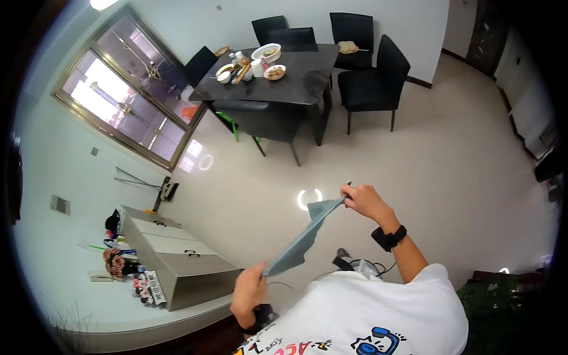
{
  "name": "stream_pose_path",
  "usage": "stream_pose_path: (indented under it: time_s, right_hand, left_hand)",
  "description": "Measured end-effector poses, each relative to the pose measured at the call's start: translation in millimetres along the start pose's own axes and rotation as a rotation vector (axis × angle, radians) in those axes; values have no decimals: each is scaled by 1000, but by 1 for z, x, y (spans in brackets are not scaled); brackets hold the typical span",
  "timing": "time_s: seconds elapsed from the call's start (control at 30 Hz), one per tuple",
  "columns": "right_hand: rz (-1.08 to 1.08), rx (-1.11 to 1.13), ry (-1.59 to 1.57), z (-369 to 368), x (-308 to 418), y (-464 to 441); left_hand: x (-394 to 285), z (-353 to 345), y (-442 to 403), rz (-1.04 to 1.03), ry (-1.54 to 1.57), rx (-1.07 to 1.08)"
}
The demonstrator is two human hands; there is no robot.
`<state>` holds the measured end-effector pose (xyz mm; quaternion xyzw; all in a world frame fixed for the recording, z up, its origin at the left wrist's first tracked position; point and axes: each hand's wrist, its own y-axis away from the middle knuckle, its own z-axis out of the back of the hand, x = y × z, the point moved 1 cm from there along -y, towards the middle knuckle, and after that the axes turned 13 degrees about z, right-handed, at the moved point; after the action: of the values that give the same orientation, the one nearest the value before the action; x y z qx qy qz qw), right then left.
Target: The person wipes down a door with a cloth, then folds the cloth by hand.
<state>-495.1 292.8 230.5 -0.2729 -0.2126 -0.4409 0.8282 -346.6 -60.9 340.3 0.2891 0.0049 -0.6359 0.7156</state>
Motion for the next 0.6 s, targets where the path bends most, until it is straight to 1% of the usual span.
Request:
stream_pose_path:
  time_s: [0.1,0.17,0.3,0.4,0.5,0.53,0.6]
  right_hand:
    - [35,-95,22,18,-21,5]
    - [16,-117,-70,14,-35,5]
    - [-31,-157,-301,5,-36,-10]
    - [17,-61,-123,12,-32,-37]
    - [242,-98,19,5,-40,-75]
    - [193,-56,-57,2,-44,-87]
    - [93,18,-208,-6,-52,-115]
  left_hand:
    - [-7,-2,-36,-50,-2,-100]
    - [-16,-1,-52,-4,-41,-137]
    - [-29,16,-79,5,49,-152]
    - [-32,31,-108,-13,99,-230]
    - [-20,39,-145,-92,151,-323]
    - [-16,43,-159,-80,169,-303]
    - [-5,54,-188,-94,201,-329]
